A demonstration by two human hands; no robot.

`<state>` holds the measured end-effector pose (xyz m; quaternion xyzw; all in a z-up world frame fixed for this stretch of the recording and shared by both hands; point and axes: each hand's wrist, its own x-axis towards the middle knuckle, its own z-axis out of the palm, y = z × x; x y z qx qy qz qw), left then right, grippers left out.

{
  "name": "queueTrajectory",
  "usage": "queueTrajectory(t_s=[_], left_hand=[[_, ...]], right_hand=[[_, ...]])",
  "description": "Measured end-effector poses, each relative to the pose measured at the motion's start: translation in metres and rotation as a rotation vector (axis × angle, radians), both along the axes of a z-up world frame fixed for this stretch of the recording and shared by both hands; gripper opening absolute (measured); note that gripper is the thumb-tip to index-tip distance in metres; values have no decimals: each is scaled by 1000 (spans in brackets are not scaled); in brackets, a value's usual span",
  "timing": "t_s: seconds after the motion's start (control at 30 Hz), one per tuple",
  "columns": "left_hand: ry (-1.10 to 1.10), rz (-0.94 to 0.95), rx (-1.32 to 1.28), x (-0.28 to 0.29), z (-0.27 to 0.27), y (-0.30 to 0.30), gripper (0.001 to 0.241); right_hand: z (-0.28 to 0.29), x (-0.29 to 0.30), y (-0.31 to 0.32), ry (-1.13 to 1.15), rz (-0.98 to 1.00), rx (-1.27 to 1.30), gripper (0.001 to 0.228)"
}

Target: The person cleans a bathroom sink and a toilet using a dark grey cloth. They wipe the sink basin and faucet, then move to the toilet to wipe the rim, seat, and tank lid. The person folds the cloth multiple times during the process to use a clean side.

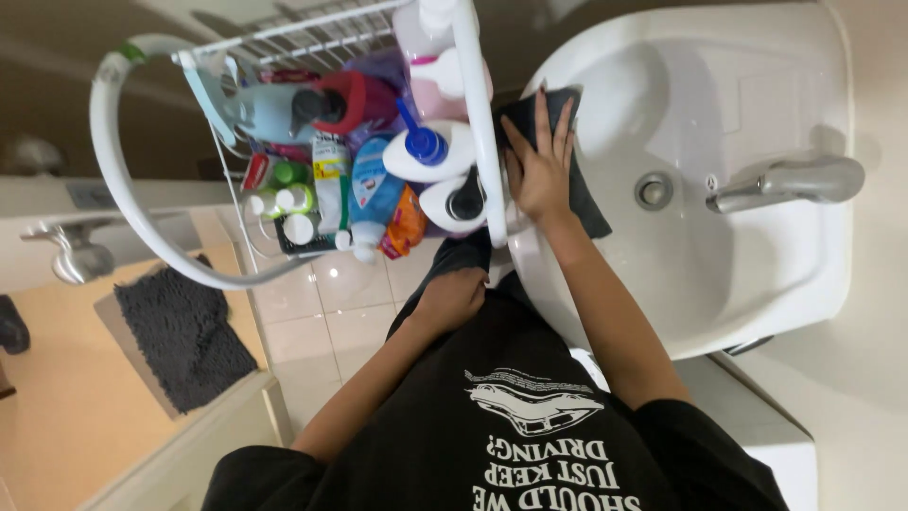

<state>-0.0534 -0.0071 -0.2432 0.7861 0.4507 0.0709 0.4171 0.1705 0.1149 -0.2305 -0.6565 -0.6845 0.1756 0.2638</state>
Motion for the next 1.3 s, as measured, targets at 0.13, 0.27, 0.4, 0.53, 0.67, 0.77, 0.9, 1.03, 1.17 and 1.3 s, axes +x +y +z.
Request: queueTrajectory(t_s=[0.13,0.27,0.4,0.53,0.67,0.77,0.9,1.03,1.17,1.3], left_hand=[[72,-106,-21,-12,-1,18,18],[125,-226,93,-18,-10,19,15],[178,-247,164,-17,-15,1,17],[165,-144,128,-4,-13,-23,14],[190,46,37,24,5,-67,16],[116,192,15,39,15,-93,20],[176,279,-63,51,10,-121,23],[143,371,-63,62,27,-116,25],[102,523,44,75,36,-102,23],[-191,681,162,99,52,-92,24]], right_hand=[[-25,9,65,-62,-122,12,42],[-56,33,112,-75,-452,169,52],[-81,52,134,-151,-731,606,66],[-83,51,118,184,-840,567,58],[-100,64,33,169,-638,239,57],[-105,67,-30,37,-375,-44,59],[-80,67,-108,27,-54,-372,63],[-25,86,-166,-14,115,-554,56],[22,125,-181,159,349,-719,40],[37,170,-177,882,173,-746,40]])
